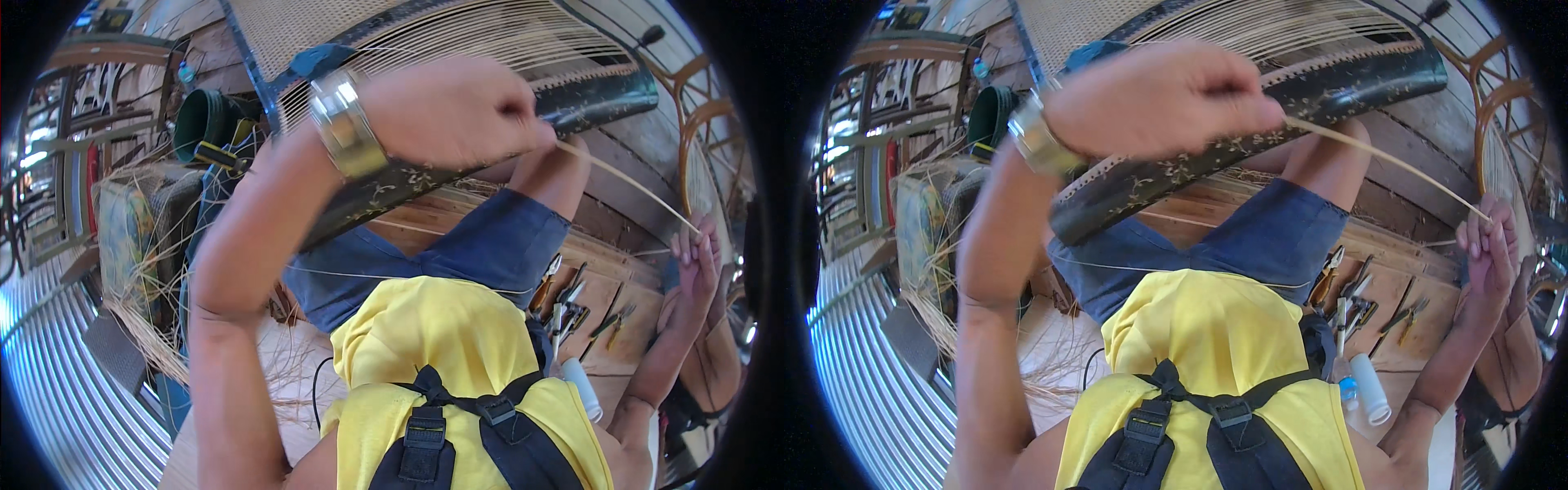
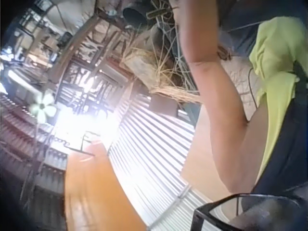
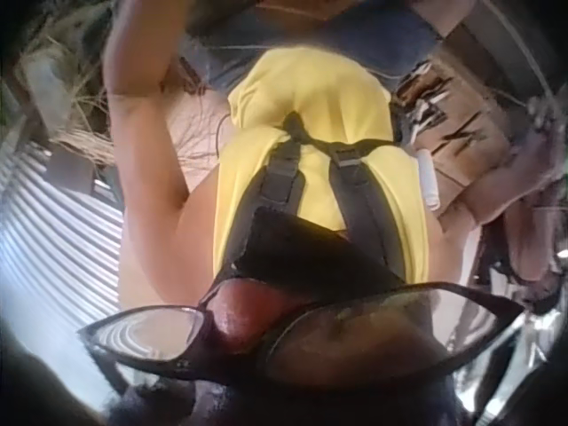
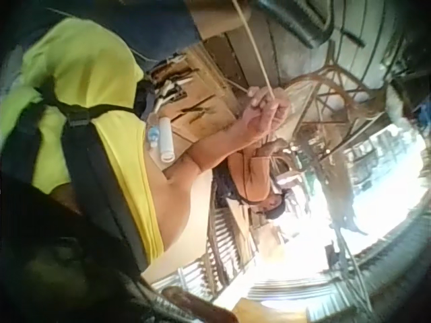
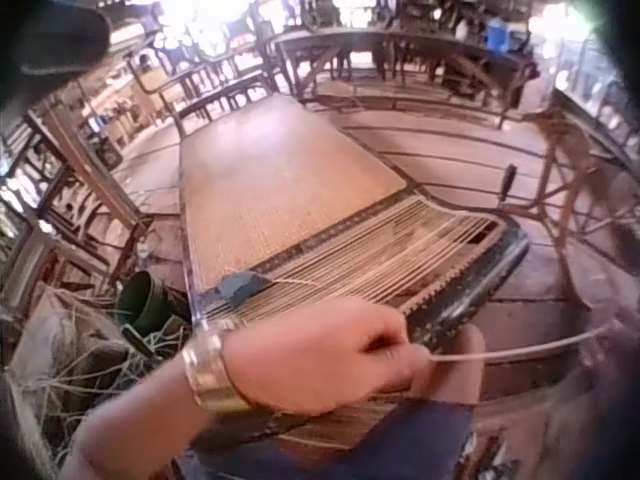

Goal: Repairing or assembling a rattan furniture piece by weaving and securing fibers.

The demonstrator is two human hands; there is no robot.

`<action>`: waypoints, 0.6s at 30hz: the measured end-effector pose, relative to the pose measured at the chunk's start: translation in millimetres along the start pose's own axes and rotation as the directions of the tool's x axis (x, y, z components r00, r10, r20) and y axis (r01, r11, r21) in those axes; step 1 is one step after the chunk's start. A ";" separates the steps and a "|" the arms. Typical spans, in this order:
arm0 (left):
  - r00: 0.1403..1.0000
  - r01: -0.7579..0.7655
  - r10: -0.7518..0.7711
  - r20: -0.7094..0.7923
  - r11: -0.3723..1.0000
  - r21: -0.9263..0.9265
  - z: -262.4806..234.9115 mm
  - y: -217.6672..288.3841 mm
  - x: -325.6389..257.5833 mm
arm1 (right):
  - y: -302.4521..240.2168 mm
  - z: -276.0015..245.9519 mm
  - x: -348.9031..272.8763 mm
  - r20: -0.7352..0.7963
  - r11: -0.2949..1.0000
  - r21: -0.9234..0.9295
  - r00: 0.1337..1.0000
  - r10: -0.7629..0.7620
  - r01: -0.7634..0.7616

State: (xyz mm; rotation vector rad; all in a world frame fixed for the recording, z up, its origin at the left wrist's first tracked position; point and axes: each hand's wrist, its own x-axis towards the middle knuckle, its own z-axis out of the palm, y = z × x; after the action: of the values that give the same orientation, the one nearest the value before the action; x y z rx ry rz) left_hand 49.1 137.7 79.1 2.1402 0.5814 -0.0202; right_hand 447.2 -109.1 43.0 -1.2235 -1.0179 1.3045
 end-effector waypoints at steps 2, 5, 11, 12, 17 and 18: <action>0.993 0.071 -0.077 0.086 0.995 0.074 -37.4 -13.0 -6.7 | -6.4 13.8 3.2 0.001 0.998 0.046 0.999 0.047 -0.047; 0.978 0.203 -0.203 0.050 0.979 0.014 -83.3 -6.0 -26.0 | 18.4 44.9 9.5 -0.009 0.994 -0.101 0.999 0.043 -0.044; 0.898 0.217 -0.311 -0.313 0.929 -0.299 -112.5 -36.7 -46.2 | 176.2 17.0 -61.3 0.004 0.856 0.020 0.857 0.516 -0.516; 0.961 0.022 -0.115 -0.250 0.937 -0.348 -110.7 -40.2 -40.8 | 201.7 11.8 -90.5 -0.050 0.846 0.037 0.844 0.534 -0.532; 0.981 0.179 -0.175 0.079 0.983 -0.038 -72.3 -21.9 27.3 | 226.1 67.1 -141.9 -0.286 0.768 -0.040 0.743 0.605 -0.640; 0.984 0.163 -0.158 0.086 0.985 -0.048 -66.1 -9.1 32.8 | 199.7 67.8 -146.1 -0.304 0.763 -0.041 0.735 0.606 -0.646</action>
State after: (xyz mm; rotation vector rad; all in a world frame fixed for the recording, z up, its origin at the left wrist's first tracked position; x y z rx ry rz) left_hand 61.6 206.4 104.6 2.0244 0.6968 -0.1785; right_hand 346.9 -271.4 -128.6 -1.9152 -0.5004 1.5193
